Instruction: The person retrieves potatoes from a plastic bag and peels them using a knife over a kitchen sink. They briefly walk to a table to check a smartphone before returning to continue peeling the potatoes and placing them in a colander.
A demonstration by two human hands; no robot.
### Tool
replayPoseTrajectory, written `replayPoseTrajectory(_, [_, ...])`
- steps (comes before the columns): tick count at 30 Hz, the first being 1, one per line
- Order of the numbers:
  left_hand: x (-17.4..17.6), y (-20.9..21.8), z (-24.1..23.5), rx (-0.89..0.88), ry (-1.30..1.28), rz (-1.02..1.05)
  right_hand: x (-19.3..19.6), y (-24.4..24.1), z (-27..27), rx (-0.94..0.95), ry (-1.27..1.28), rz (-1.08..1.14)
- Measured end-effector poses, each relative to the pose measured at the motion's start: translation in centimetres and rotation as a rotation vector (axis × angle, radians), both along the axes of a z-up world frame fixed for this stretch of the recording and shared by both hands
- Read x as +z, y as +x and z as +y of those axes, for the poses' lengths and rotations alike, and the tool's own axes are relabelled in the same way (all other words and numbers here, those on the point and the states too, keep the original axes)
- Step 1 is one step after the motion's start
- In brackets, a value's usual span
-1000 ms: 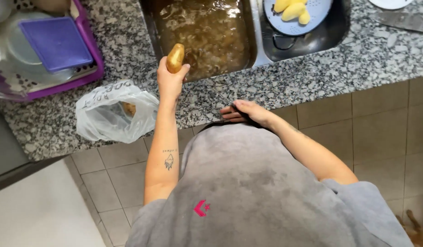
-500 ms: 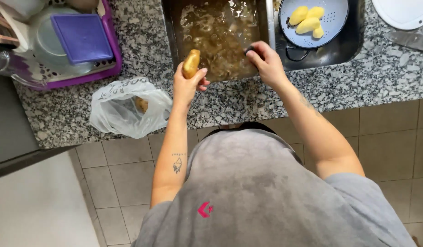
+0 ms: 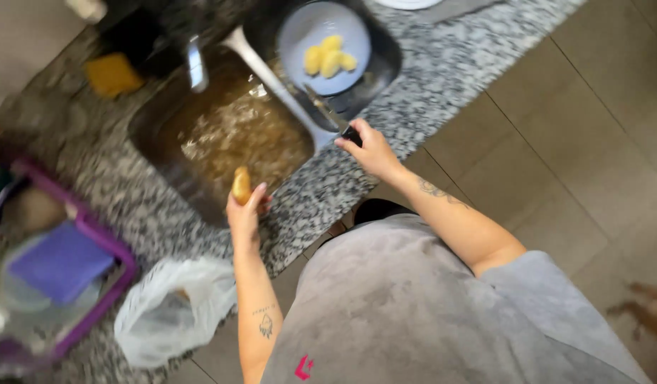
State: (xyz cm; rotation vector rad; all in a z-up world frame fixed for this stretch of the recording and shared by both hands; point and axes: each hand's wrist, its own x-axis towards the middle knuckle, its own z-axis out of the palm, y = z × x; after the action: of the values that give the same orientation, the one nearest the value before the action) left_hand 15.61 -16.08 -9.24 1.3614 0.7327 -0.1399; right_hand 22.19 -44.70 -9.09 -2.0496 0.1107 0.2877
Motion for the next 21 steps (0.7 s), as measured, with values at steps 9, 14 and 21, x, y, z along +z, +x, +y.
replayPoseTrajectory(9, [1.9,2.4,-4.5,0.086,0.153,0.123,-0.7,9.0,-27.4,-0.536,-0.282,-0.46])
replayPoseTrajectory(14, [1.1,4.0,-7.8,0.262,0.228,0.111,-3.8,19.3,-44.3,-0.578,-0.684,-0.687])
replayPoseTrajectory(21, [4.4,6.1,-12.4,0.426,0.303,0.157,-4.9,26.9,-51.5,-0.363,-0.647,-0.43])
